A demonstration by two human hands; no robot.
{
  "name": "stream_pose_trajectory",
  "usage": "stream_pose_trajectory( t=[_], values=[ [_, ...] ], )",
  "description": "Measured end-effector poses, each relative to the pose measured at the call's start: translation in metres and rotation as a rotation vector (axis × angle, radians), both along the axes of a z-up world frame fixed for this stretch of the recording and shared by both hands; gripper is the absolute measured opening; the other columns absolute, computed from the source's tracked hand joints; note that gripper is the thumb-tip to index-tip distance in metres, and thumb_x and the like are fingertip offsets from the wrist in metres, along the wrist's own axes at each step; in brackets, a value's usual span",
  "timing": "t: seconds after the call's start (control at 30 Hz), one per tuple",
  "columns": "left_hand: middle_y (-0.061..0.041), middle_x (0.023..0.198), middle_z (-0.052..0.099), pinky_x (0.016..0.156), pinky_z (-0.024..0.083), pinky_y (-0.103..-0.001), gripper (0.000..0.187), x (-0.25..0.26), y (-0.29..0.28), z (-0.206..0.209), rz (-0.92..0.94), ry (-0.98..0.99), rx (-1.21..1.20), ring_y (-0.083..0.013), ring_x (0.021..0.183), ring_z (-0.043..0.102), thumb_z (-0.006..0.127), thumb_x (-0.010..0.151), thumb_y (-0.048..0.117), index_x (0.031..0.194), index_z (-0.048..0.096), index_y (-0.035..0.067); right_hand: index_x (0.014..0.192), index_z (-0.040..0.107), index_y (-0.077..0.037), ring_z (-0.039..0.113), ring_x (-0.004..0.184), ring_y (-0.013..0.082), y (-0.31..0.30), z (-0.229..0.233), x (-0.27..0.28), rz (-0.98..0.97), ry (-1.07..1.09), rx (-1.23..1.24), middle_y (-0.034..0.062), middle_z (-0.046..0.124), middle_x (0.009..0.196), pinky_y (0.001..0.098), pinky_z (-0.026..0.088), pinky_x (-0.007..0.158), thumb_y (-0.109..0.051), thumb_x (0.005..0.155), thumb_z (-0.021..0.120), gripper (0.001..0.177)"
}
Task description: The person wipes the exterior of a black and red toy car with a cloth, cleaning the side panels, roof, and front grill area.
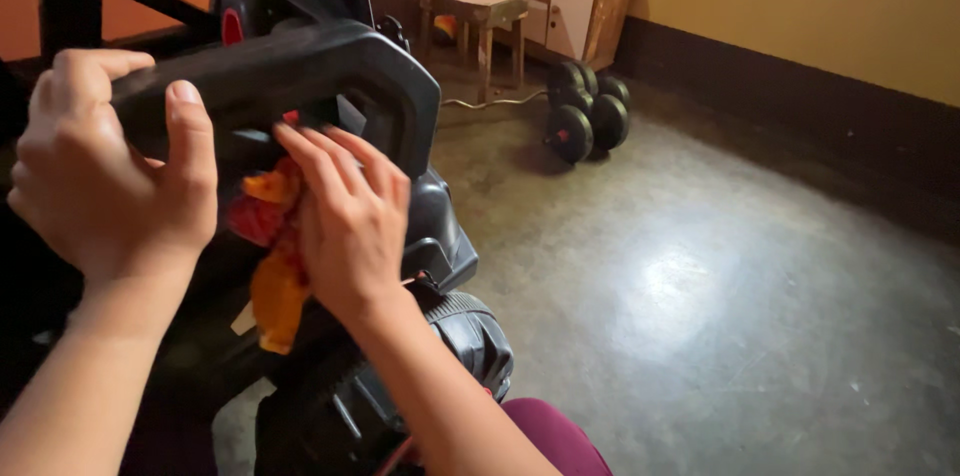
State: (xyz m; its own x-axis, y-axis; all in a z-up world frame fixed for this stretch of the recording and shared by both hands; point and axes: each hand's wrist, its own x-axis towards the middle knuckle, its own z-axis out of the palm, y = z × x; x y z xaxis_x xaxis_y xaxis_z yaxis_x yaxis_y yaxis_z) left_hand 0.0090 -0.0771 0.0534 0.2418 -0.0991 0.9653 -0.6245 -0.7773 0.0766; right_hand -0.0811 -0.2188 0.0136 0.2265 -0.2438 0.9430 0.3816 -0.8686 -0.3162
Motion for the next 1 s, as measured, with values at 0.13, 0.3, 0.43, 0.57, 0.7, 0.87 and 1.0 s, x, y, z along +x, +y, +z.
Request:
stream_pose_trajectory(
  t=[0.13,0.3,0.43,0.57,0.7,0.87,1.0],
  values=[
    [-0.008,0.113,0.07,0.076,0.056,-0.041,0.025,-0.006,-0.002,0.004,0.021,0.027,-0.017,-0.0292,0.093,0.071,0.062,0.104,0.032,0.113,0.064,0.009,0.137,0.065,-0.021,0.056,0.128,0.0289,-0.009,-0.024,-0.012,-0.216,0.014,0.049,0.0074,0.062,0.135,0.0423,0.036,0.114,-0.009,0.094,0.067,0.045],
    [-0.006,0.114,0.07,0.076,0.056,-0.04,0.025,-0.005,-0.005,0.005,0.026,0.014,-0.025,-0.0278,0.095,0.072,0.061,0.103,0.033,0.113,0.063,0.01,0.138,0.064,-0.015,0.056,0.134,0.0324,-0.002,-0.064,-0.043,-0.039,0.135,-0.102,0.0117,0.06,0.142,0.0432,0.039,0.113,-0.008,0.087,0.069,0.052],
    [-0.007,0.111,0.07,0.075,0.056,-0.041,0.026,-0.008,-0.003,0.008,0.022,0.03,-0.025,-0.0284,0.092,0.072,0.06,0.104,0.034,0.113,0.064,0.01,0.13,0.063,-0.01,0.064,0.129,0.0257,-0.025,-0.056,-0.028,0.193,0.024,0.227,0.0071,0.067,0.135,0.0373,0.051,0.115,-0.001,0.091,0.059,0.041],
    [-0.007,0.11,0.07,0.074,0.055,-0.041,0.027,-0.009,-0.006,0.011,0.009,0.048,-0.041,-0.0287,0.09,0.071,0.06,0.103,0.034,0.113,0.064,0.01,0.122,0.062,-0.006,0.063,0.128,0.0308,-0.035,-0.022,-0.011,0.006,-0.094,0.241,0.01,0.067,0.134,0.0407,0.048,0.113,0.005,0.086,0.057,0.038],
    [-0.008,0.11,0.071,0.073,0.055,-0.041,0.027,-0.011,-0.007,0.013,0.015,0.046,-0.043,-0.0289,0.089,0.071,0.062,0.102,0.034,0.114,0.065,0.01,0.122,0.065,-0.006,0.059,0.119,0.0373,-0.021,-0.009,-0.011,-0.241,-0.028,0.027,0.0139,0.064,0.13,0.0472,0.043,0.098,0.001,0.082,0.067,0.04],
    [-0.009,0.11,0.071,0.074,0.056,-0.042,0.028,-0.016,-0.007,0.017,-0.002,0.046,-0.053,-0.03,0.088,0.071,0.064,0.104,0.036,0.114,0.065,0.009,0.123,0.068,-0.009,0.064,0.113,0.0337,-0.03,-0.003,0.007,-0.107,-0.11,0.4,0.0152,0.06,0.121,0.0414,0.054,0.098,0.0,0.092,0.061,0.033],
    [-0.009,0.109,0.07,0.072,0.055,-0.043,0.03,-0.018,-0.009,0.021,-0.001,0.07,-0.067,-0.0307,0.085,0.071,0.066,0.106,0.037,0.117,0.067,0.01,0.124,0.062,-0.007,0.062,0.12,0.0345,-0.022,0.009,0.017,-0.124,-0.174,0.273,0.0149,0.062,0.129,0.0421,0.05,0.107,-0.005,0.101,0.061,0.023]
  ],
)
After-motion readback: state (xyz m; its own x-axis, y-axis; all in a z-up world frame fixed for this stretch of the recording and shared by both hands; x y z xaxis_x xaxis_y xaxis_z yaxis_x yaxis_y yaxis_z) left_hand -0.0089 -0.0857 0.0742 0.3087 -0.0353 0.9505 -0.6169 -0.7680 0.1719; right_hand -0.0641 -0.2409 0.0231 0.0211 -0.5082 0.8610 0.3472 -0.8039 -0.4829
